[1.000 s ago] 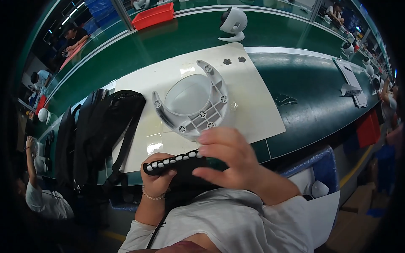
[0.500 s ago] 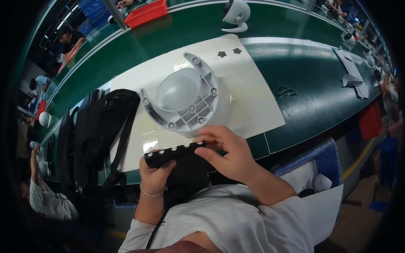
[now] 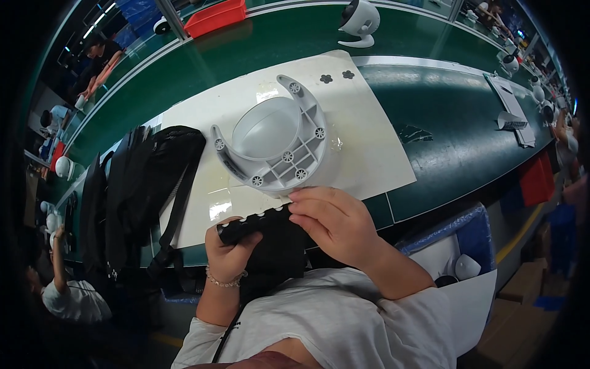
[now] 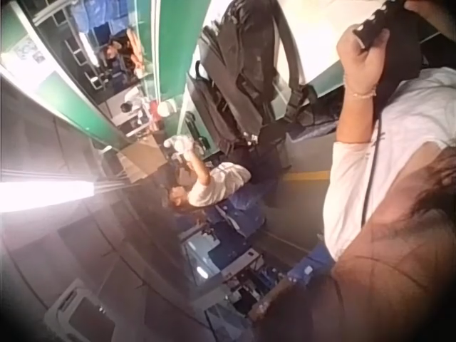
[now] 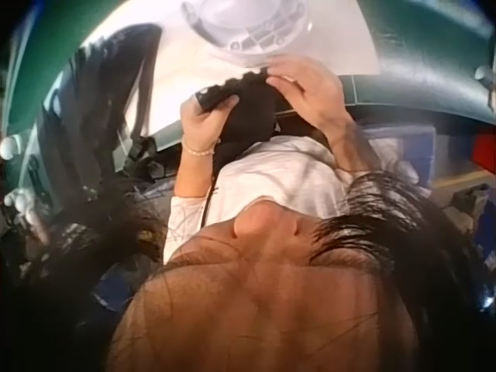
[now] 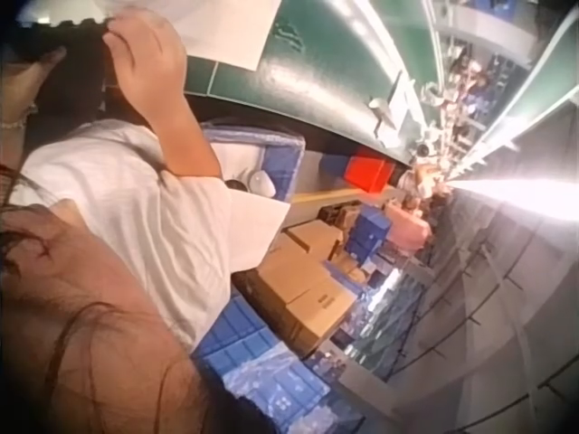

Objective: Assembling plastic housings and internal components for spherical surveillance cameras on a factory assembly line.

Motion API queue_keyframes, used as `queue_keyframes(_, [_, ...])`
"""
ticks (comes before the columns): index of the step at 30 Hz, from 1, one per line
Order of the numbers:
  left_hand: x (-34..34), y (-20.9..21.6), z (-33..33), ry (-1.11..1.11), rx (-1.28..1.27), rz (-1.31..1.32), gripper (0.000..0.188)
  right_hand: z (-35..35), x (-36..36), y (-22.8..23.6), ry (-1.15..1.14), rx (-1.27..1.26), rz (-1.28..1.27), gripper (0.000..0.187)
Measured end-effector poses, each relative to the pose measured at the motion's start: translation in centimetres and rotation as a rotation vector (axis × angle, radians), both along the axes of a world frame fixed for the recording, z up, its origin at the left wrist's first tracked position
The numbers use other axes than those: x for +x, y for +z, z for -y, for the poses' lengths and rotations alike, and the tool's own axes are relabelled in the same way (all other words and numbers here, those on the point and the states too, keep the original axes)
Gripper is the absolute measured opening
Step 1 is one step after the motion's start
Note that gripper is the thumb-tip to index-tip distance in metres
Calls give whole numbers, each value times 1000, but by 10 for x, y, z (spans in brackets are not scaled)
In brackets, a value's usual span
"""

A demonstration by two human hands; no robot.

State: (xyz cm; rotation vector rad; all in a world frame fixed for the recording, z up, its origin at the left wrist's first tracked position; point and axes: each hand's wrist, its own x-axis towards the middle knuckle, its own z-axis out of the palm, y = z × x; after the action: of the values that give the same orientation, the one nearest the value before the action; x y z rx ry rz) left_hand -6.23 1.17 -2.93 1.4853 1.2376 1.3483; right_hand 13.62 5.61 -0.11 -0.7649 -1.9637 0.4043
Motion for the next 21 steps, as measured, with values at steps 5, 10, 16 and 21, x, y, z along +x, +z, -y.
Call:
queue_keyframes(5, [-3, -1, 0, -40, 36, -33, 11, 2, 2, 7, 35, -134, 41, 20])
queue_keyframes(10, [-1, 0, -1, -42, 103, -7, 12, 2, 6, -2, 50, 1, 28, 20])
queue_keyframes(16, [-2, -1, -3, -85, 136, -75, 16, 3, 1, 3, 118, 112, -77, 25])
queue_keyframes(21, [-4, 0, -3, -102, 189, -121, 16, 1, -7, 13, 117, 109, 88, 29])
